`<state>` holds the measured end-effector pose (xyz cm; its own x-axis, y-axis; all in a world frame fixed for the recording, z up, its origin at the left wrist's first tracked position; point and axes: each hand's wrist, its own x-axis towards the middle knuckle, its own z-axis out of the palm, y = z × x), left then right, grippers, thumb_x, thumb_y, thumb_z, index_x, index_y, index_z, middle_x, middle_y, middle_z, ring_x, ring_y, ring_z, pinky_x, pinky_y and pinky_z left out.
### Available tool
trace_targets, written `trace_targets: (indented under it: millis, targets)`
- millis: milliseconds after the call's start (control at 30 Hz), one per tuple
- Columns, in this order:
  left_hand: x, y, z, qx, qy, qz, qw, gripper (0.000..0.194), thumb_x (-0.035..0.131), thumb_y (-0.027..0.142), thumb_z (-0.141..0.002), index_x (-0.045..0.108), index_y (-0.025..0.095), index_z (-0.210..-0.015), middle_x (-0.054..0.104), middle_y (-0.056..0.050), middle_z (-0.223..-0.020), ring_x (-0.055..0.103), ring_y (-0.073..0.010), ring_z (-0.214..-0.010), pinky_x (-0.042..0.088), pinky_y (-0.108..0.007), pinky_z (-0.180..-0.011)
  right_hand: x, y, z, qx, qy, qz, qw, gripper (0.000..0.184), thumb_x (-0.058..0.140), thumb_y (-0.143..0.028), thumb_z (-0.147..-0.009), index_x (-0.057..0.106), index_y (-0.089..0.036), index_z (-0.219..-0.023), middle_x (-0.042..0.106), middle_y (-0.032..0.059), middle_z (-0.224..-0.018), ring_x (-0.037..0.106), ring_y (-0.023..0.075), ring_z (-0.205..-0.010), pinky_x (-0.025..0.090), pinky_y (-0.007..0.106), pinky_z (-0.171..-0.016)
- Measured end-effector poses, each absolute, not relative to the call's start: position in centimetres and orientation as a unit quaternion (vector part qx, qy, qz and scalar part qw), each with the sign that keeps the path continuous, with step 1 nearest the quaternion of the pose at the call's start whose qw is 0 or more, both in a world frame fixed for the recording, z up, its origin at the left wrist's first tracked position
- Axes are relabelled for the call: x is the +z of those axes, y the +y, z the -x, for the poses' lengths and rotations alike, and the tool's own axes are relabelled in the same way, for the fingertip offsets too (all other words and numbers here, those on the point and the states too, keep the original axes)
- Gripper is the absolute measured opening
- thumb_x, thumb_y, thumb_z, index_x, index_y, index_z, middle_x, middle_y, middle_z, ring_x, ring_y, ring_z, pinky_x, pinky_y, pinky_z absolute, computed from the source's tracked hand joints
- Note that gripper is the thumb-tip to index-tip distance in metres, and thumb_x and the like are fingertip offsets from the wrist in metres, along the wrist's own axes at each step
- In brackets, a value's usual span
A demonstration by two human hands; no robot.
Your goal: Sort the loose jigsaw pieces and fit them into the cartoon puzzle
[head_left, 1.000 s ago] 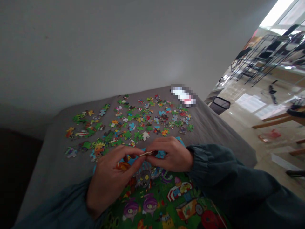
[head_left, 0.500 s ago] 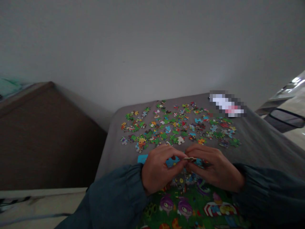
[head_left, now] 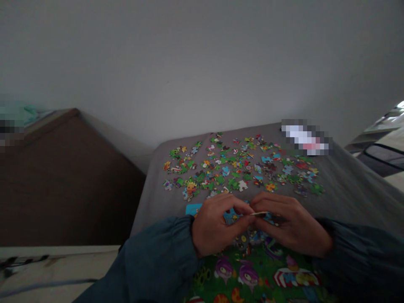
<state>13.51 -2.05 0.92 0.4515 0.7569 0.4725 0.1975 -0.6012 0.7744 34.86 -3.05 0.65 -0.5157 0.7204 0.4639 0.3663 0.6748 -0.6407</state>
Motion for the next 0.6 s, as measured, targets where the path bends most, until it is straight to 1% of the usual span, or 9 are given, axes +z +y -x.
trace_targets:
  millis: [200, 300, 400, 467, 600]
  targets:
    - [0.7, -1.9, -13.3, 0.389, 0.307, -0.778, 0.387, 0.013, 0.073, 0.031, -0.094, 0.071, 0.019, -0.091, 0.075, -0.002, -0.083, 0.070, -0.0132, -0.077, 0.050, -0.025, -0.072, 0.5, -3.0, -35.1, 0.248, -0.846, 0.315, 0.351, 0.013, 0.061, -0.019, -0.101, 0.069, -0.018, -0.090, 0.071, 0.0046, -0.086, 0.069, 0.0144, -0.075, 0.053, 0.024, -0.066]
    - [0.9, -1.8, -13.2, 0.376, 0.305, -0.789, 0.377, 0.013, 0.072, 0.031, -0.094, 0.071, 0.018, -0.092, 0.076, -0.002, -0.085, 0.071, -0.0131, -0.078, 0.051, -0.025, -0.073, 0.5, -3.1, -35.1, 0.249, -0.848, 0.315, 0.344, 0.014, 0.061, -0.017, -0.101, 0.067, -0.018, -0.087, 0.069, 0.0036, -0.084, 0.067, 0.0135, -0.074, 0.051, 0.024, -0.065]
    - [0.9, -1.5, -13.0, 0.369, 0.288, -0.808, 0.358, 0.014, 0.073, 0.032, -0.095, 0.072, 0.018, -0.096, 0.077, -0.001, -0.085, 0.071, -0.0117, -0.076, 0.052, -0.022, -0.072, 0.6, -3.1, -35.1, 0.255, -0.853, 0.310, 0.335, 0.018, 0.060, -0.019, -0.102, 0.065, -0.018, -0.085, 0.067, 0.0024, -0.081, 0.065, 0.0126, -0.071, 0.049, 0.024, -0.064]
    - [0.9, -1.3, -12.8, 0.375, 0.278, -0.821, 0.329, 0.017, 0.071, 0.035, -0.097, 0.072, 0.019, -0.103, 0.079, -0.001, -0.088, 0.073, -0.0113, -0.078, 0.055, -0.021, -0.074, 0.6, -2.9, -35.1, 0.257, -0.851, 0.315, 0.333, 0.020, 0.061, -0.023, -0.103, 0.066, -0.017, -0.085, 0.066, 0.0019, -0.079, 0.064, 0.0125, -0.070, 0.048, 0.024, -0.063]
    - [0.7, -1.3, -12.5, 0.382, 0.284, -0.858, 0.193, 0.026, 0.058, 0.040, -0.104, 0.069, 0.021, -0.120, 0.080, 0.000, -0.091, 0.076, -0.0121, -0.082, 0.060, -0.023, -0.082, 0.5, -2.5, -35.2, 0.252, -0.855, 0.307, 0.333, 0.022, 0.061, -0.031, -0.105, 0.072, -0.017, -0.093, 0.070, 0.0044, -0.086, 0.068, 0.0145, -0.078, 0.053, 0.026, -0.069]
